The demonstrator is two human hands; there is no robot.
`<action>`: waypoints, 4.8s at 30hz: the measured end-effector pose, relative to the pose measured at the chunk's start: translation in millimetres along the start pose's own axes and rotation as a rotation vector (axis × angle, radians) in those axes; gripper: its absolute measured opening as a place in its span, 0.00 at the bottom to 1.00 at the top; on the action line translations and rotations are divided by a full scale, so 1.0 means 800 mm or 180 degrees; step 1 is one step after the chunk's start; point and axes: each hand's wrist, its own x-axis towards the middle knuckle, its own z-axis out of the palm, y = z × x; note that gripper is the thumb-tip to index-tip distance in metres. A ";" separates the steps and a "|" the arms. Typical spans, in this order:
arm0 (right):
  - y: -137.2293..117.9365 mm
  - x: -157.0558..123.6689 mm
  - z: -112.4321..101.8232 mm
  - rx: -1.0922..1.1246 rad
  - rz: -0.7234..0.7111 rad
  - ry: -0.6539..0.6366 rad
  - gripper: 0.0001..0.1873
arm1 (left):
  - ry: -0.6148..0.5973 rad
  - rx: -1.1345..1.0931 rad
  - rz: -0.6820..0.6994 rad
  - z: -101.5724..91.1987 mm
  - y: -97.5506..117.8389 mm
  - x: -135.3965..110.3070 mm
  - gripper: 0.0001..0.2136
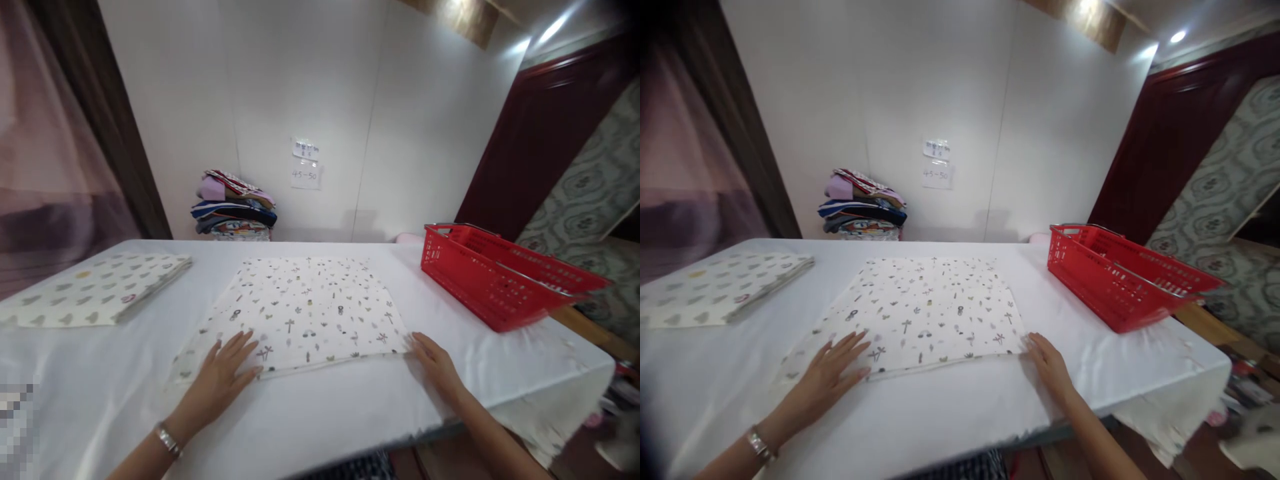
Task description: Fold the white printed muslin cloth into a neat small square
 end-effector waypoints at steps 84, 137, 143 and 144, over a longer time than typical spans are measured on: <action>-0.023 0.017 -0.042 -0.2037 -0.1353 -0.1248 0.11 | 0.0641 -0.0141 0.0469 0.030 0.044 0.005 0.21; -0.060 0.183 0.053 -0.1837 0.0878 -0.0302 0.16 | 0.0964 -0.0227 0.0441 0.058 0.044 0.019 0.15; -0.052 0.180 0.054 -0.1988 0.0756 -0.0322 0.16 | 0.0930 -0.0262 0.0397 0.055 0.047 0.018 0.15; -0.052 0.182 0.054 -0.2002 0.0747 -0.0333 0.16 | 0.0939 -0.0260 0.0413 0.054 0.048 0.018 0.15</action>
